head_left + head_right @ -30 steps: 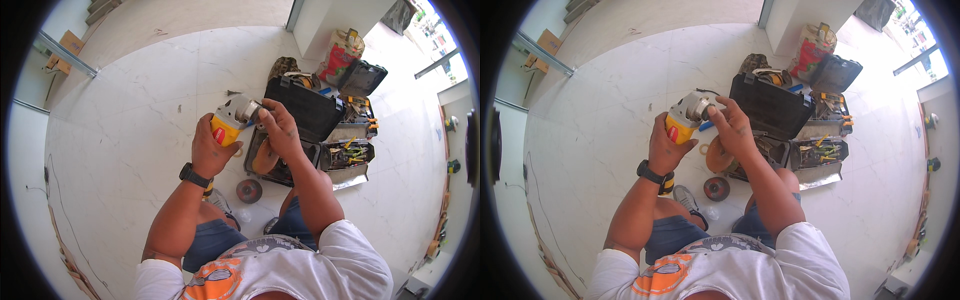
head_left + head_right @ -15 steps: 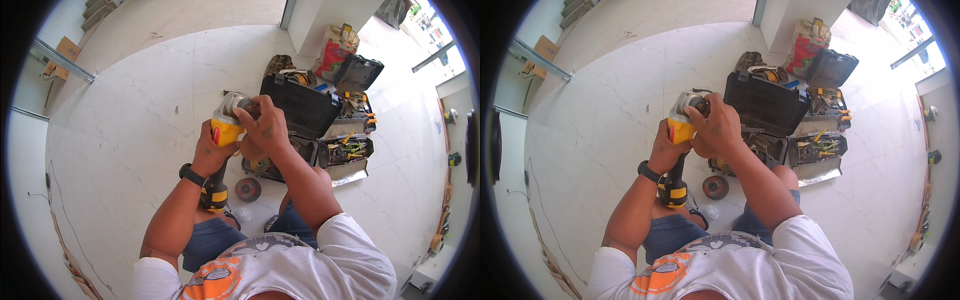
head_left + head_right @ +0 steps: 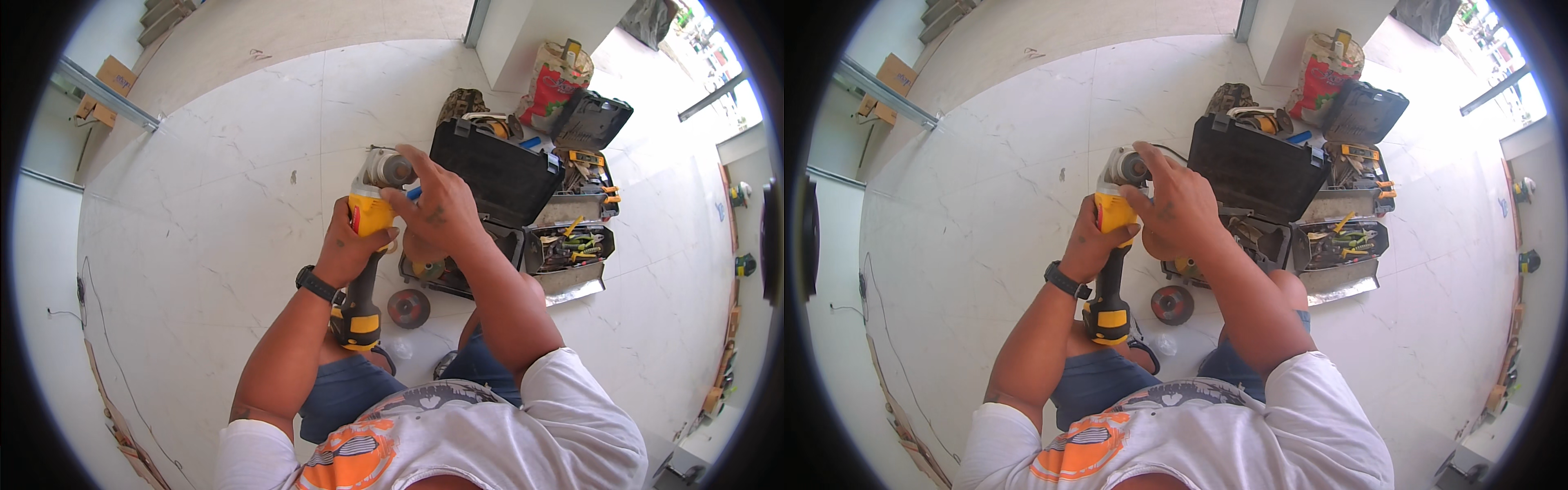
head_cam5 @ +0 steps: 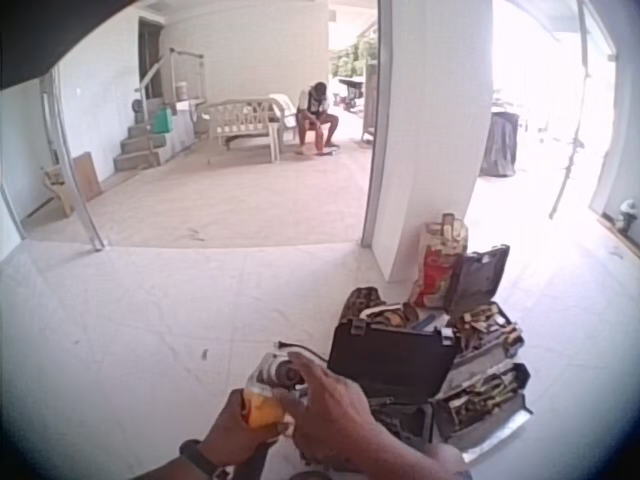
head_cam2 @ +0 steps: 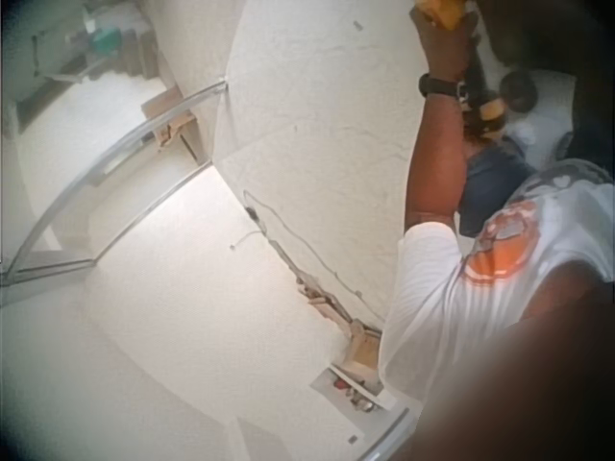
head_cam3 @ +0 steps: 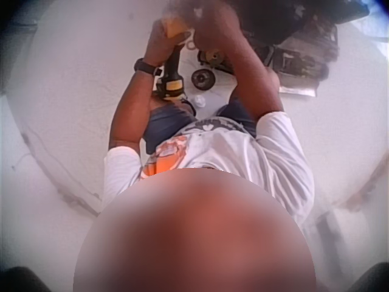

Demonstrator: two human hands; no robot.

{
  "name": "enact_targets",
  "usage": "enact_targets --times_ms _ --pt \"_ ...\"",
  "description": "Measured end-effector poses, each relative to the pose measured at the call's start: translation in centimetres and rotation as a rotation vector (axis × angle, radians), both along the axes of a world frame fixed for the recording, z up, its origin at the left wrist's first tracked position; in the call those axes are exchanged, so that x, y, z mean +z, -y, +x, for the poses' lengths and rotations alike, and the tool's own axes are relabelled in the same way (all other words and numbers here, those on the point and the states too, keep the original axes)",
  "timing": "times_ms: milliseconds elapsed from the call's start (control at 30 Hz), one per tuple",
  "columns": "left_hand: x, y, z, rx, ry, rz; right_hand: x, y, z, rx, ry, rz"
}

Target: The person opens a toolbox, retrieves an angle grinder and a grinding disc, and installs the disc onto the grinder. They use a wrench to tighten the nut securing the disc, then walk toward another person while holding the assembled tool.

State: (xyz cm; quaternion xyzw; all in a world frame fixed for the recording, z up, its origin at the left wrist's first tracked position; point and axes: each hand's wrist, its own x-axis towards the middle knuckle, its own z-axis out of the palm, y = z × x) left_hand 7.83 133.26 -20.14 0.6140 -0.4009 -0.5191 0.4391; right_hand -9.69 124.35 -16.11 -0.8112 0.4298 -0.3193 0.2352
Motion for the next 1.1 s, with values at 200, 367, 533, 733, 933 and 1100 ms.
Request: enact_targets --times_ms 200,367,533,733,933,1100 --pt "0.8 -0.2 -0.3 0.023 0.144 -0.094 -0.5 0.0 -0.2 -0.026 0.035 0.148" --pt "1.4 -0.2 -0.6 0.024 0.177 -0.094 -0.7 -0.5 0.3 -0.133 0.113 0.229" --pt "1.2 0.0 -0.7 0.052 0.348 -0.269 -1.0 -1.0 -0.1 -0.093 0.181 0.221" --pt "1.0 0.1 -0.4 0.071 0.487 -0.341 -0.5 -2.2 -0.8 0.016 0.195 0.200" --pt "1.5 0.5 -0.5 0.198 0.615 -0.485 1.6 -1.8 -0.7 0.119 0.025 0.004" --pt "1.9 0.4 -0.5 0.192 0.695 -0.483 1.8 -1.0 -0.6 0.141 0.006 0.068"
